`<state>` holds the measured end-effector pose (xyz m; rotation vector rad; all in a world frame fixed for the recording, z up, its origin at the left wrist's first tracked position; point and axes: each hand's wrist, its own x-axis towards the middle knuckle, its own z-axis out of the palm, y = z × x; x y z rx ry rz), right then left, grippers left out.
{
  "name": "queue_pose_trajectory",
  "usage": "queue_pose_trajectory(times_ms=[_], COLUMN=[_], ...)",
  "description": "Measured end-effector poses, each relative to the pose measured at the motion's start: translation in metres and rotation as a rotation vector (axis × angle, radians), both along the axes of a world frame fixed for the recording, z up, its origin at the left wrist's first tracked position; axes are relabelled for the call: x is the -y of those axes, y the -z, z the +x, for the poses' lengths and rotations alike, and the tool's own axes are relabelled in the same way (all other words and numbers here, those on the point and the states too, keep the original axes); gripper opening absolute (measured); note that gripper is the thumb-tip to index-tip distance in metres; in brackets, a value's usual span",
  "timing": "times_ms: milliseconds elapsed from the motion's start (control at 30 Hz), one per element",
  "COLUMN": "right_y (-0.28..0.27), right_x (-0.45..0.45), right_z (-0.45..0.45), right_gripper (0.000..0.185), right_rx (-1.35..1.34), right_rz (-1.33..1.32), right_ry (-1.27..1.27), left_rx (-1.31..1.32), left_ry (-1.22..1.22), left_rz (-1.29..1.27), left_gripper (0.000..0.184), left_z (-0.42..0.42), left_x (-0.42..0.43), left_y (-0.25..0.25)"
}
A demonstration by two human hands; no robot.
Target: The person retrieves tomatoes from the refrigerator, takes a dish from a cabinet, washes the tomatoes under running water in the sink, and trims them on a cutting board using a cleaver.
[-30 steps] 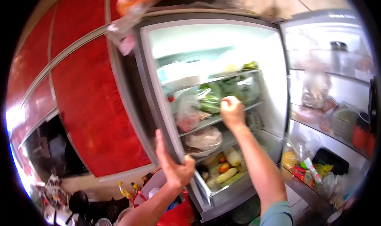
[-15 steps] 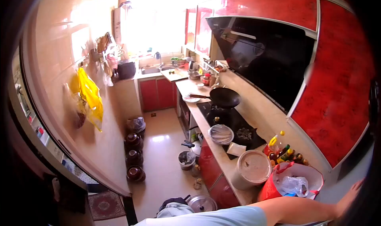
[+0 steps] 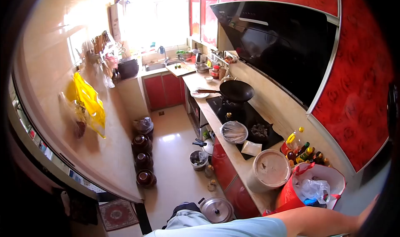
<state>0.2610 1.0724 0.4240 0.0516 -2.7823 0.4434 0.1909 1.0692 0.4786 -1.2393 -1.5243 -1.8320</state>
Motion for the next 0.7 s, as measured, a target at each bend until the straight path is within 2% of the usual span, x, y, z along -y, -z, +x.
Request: queue_pose_trajectory(times_ms=[367, 400, 500, 567, 600, 633, 667, 700], right_y=[0.001, 0.002, 0.001, 0.003, 0.002, 0.009, 0.018, 0.029], right_x=[-0.048, -0.061, -0.128, -0.184, -0.219, -0.26, -0.305, -0.323], right_z=[0.029, 0.037, 0.072, 0.098, 0.102, 0.105, 0.108, 0.116], right_gripper=[0.037, 0.038, 0.04, 0.041, 0.041, 0.036, 0.061, 0.063], right_rx=[0.003, -0.01, -0.188, -0.339, -0.233, 0.074, 0.372, 0.3], right_rz=[0.076, 0.094, 0.26, 0.414, 0.367, 0.132, -0.027, -0.102], right_ry=[0.086, 0.099, 0.038, -0.009, 0.064, 0.297, 0.571, 0.607], left_rx=[0.067, 0.014, -0.082, -0.219, -0.288, -0.264, -0.259, -0.254], left_ry=[0.098, 0.047, -0.079, -0.06, -0.049, -0.059, -0.064, -0.069], left_rz=[0.075, 0.045, 0.022, 0.025, 0.028, 0.05, 0.067, 0.084], left_gripper=[0.065, 0.064, 0.062, 0.073, 0.079, 0.084, 0.088, 0.092], left_z=[-0.008, -0.009, -0.011, -0.001, 0.005, 0.007, 0.009, 0.011], left_x=[-0.058, -0.055, -0.057, 0.005, 0.04, 0.037, 0.033, 0.029], left_y=[0.016, 0.012, 0.005, -0.007, -0.014, -0.011, -0.008, -0.005])
